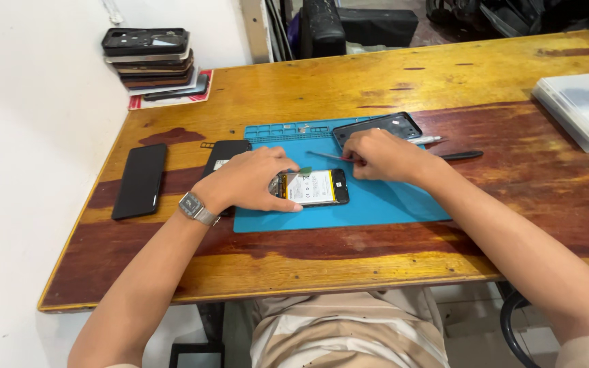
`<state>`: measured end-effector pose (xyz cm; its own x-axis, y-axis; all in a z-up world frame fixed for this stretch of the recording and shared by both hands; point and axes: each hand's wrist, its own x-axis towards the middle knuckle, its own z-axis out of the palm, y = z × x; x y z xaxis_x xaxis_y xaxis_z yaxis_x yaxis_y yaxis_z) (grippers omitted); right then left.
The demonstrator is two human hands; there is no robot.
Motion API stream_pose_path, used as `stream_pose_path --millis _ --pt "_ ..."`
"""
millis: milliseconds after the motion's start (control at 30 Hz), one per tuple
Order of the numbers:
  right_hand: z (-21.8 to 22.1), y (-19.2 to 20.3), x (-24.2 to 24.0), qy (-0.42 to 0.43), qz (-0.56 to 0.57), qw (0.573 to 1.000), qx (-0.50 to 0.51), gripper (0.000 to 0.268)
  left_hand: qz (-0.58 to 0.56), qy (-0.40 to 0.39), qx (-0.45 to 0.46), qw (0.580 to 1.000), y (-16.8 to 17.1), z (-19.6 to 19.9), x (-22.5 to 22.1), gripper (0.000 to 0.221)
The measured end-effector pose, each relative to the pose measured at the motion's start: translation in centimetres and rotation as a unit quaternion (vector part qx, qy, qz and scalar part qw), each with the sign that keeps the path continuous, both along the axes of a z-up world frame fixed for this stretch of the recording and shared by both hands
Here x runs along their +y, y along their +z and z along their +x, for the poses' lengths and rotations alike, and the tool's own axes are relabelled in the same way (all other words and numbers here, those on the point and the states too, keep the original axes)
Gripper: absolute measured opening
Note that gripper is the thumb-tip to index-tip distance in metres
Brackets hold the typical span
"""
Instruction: The person disassembles a smartphone by prying open the back cover and removing internal components. They use a prying tool to separate the casing and a screwdriver to remove screws, exposing the battery and circuitry.
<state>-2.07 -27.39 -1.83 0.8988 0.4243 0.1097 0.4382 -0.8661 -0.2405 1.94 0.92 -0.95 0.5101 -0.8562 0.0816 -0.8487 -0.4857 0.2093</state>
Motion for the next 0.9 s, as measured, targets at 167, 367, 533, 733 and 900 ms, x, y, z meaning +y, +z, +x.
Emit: stream_pose_path --millis 167,367,533,733,900 --pt "-0.3 0.0 -0.9 0.024 0.128 0.991 -0.037 0.024 0.005 0.033 0.000 0.999 -0.2 0.6 0.2 0.077" --pt "-0.6 0.4 -1.1 0.059 0.404 0.901 0.146 0.009 -0.006 0.040 -0.008 0.999 -0.7 1.1 0.5 0.076" --pt "-0.9 0.3 -0.9 0.113 0.397 0.896 0.166 0.011 -0.023 0.027 -0.014 0.999 -1.2 1.3 0.8 0.076" --pt "-1.0 0.2 -0.8 0.080 0.340 0.923 0.165 0.013 -0.013 0.025 -0.008 1.000 -1.6 1.6 0.7 0.078" --pt "-1.2 0.5 -0.5 0.086 0.308 0.937 0.138 0.011 0.003 0.046 0.000 0.999 -1.2 1.3 0.6 0.079"
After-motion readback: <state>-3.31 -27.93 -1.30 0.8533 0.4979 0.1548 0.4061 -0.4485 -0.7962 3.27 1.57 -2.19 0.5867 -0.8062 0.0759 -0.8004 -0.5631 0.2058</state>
